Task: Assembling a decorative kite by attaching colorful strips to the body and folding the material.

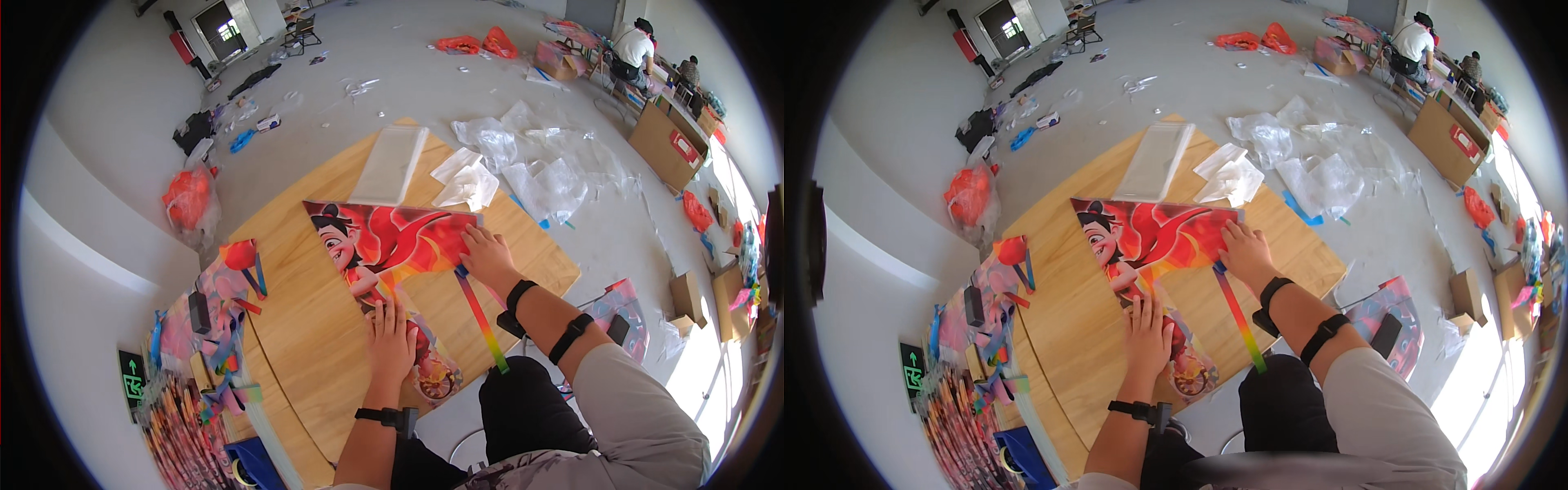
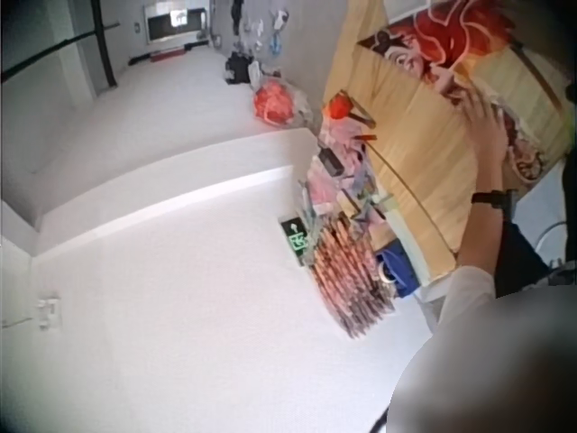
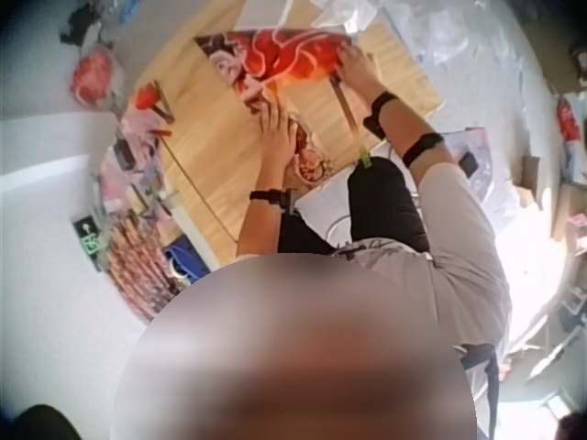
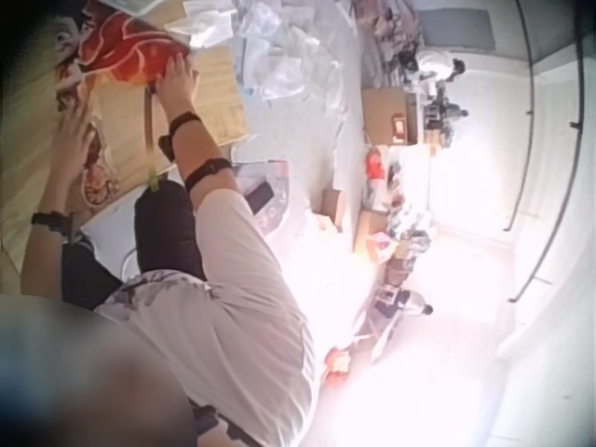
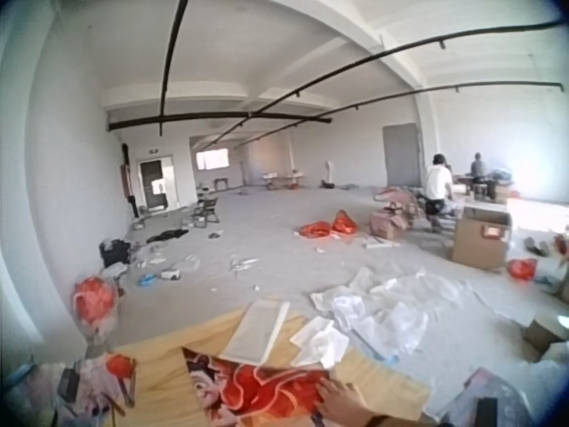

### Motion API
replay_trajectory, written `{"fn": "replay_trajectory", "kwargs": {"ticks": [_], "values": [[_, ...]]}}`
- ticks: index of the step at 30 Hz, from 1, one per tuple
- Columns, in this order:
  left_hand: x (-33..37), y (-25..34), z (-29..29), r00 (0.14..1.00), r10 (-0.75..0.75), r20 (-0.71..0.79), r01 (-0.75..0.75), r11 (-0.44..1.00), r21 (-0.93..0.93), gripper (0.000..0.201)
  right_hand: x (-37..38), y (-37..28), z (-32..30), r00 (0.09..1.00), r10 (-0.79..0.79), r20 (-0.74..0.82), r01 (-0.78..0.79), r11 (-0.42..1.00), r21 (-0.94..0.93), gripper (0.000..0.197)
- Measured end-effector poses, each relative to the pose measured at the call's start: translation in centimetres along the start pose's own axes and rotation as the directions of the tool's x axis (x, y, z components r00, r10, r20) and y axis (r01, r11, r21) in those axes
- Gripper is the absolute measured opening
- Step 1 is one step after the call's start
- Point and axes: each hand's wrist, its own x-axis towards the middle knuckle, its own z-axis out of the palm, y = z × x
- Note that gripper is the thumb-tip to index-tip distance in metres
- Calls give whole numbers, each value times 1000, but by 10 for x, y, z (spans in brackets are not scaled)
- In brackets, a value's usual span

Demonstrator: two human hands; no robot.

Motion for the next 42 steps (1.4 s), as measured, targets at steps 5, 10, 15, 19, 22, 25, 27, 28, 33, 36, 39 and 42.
{"fn": "replay_trajectory", "kwargs": {"ticks": [5,10,15,19,22,25,27,28,33,36,39,42], "values": [[-20,24,-17,995,38,88,-29,994,-105,70,-1,3,4,1000,-17,-12,17,999,-52,54],[-37,30,-21,990,59,131,-43,992,-115,71,1,2,7,1000,-22,-6,21,993,-119,56],[-42,29,-23,989,70,131,-56,993,-105,71,0,0,6,1000,-12,3,12,993,-119,56],[-42,31,-21,992,71,107,-59,992,-108,71,0,1,6,1000,-15,-22,12,994,-113,55],[-42,31,-20,996,62,72,-52,990,-129,73,1,0,-2,1000,-3,-6,2,998,-55,51],[-43,29,-19,995,62,79,-51,991,-126,72,7,-6,-17,996,90,25,-92,990,109,45],[-44,28,-19,995,68,76,-56,989,-140,72,15,-18,-23,997,43,-69,-31,988,154,43],[-44,28,-19,995,64,75,-53,989,-140,72,18,-23,-25,986,12,-164,19,982,186,41],[-46,25,-20,996,59,72,-49,990,-132,74,40,-100,-9,854,-521,-16,488,788,375,56],[-41,32,-22,994,70,80,-59,990,-131,74,53,-127,19,802,-597,-14,569,757,323,60],[-42,32,-20,994,60,88,-47,989,-138,75,60,-141,32,794,-604,71,562,773,293,56],[-44,31,-20,995,43,87,-29,988,-153,74,64,-145,34,768,-615,177,564,781,268,55]]}}
